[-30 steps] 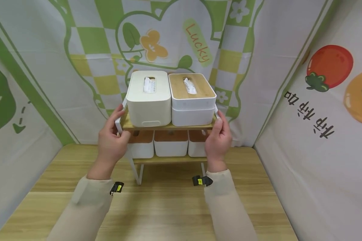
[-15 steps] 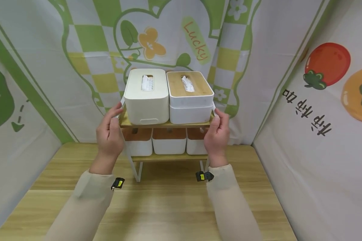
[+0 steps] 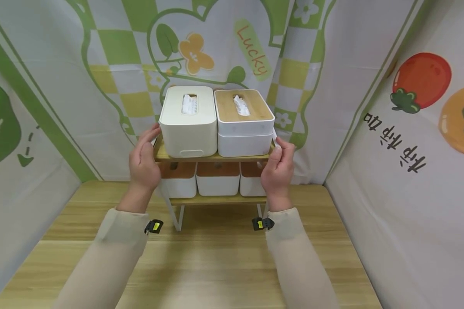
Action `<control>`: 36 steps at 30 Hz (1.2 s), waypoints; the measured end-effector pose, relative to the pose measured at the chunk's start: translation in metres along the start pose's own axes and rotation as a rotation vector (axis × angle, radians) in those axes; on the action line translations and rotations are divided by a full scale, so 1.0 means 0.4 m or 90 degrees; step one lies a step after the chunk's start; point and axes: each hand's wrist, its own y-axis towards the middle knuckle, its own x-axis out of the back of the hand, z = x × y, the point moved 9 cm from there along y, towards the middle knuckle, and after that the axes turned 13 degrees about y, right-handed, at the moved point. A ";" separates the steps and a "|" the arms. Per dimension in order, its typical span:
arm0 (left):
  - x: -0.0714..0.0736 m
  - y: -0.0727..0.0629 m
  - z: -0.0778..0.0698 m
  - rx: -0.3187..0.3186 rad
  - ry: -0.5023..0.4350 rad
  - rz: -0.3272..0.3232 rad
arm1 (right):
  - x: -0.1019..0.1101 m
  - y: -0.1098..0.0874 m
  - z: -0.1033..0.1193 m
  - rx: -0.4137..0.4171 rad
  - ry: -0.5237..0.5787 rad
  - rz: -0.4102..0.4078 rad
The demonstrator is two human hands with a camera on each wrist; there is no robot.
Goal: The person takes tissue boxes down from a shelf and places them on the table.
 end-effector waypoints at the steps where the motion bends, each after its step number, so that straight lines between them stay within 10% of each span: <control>1: -0.003 0.002 0.004 0.012 -0.004 0.010 | 0.000 0.000 0.001 0.001 0.000 -0.003; 8: -0.017 0.007 0.024 0.062 0.013 0.039 | 0.001 -0.003 -0.005 -0.010 -0.006 -0.008; 16: -0.005 0.007 0.007 0.018 0.010 -0.025 | 0.002 0.005 -0.012 -0.046 0.002 -0.004; 30: -0.021 0.004 0.035 0.097 0.012 0.052 | -0.001 0.021 0.012 -0.018 -0.033 0.008; 36: -0.027 0.001 0.030 0.105 0.020 0.062 | -0.001 0.020 0.026 -0.087 -0.007 0.060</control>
